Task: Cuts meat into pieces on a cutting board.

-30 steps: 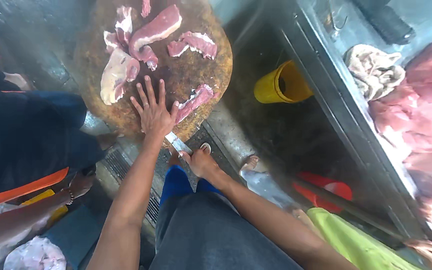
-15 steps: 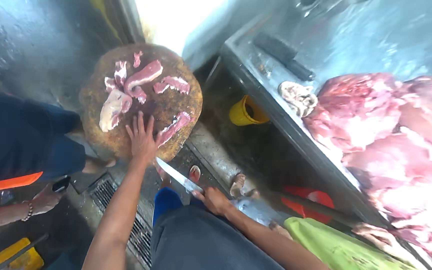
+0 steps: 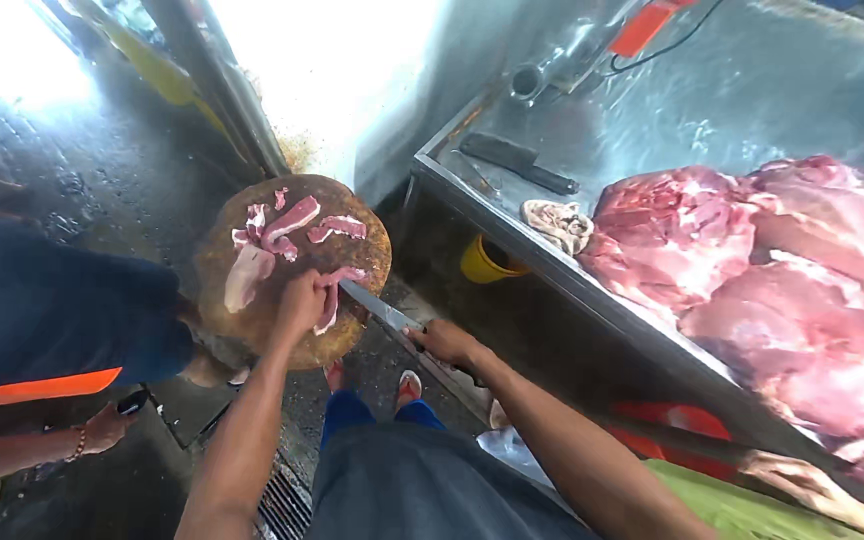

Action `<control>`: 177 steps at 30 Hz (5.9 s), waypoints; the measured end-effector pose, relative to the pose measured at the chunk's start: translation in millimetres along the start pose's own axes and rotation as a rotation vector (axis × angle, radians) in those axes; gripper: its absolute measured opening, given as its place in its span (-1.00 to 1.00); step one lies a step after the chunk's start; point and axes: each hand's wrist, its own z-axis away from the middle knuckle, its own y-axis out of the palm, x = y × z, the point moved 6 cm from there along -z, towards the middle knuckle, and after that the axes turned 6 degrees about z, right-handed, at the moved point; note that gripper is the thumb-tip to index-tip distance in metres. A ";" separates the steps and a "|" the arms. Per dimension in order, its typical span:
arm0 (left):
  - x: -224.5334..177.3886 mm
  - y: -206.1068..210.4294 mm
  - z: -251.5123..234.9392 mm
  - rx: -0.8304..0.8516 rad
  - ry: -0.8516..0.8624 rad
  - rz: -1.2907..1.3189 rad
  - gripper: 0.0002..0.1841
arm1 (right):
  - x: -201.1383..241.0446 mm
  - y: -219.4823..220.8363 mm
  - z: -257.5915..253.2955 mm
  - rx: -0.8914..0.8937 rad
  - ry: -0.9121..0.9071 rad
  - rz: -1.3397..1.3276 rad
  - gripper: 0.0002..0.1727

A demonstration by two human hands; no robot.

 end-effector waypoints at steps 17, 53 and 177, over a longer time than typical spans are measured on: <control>19.9 -38.6 -224.8 0.018 0.309 -0.254 -0.18 | -4.6 91.0 18.1 -0.146 0.227 -0.217 -0.15; 75.1 37.2 67.5 -0.755 -0.386 1.483 -0.56 | -74.2 123.4 -16.1 -0.219 -0.107 -0.626 -0.49; 67.8 96.2 -69.5 -0.357 -0.030 -0.548 -0.09 | 54.4 94.4 -66.9 0.108 -0.045 -0.083 -0.14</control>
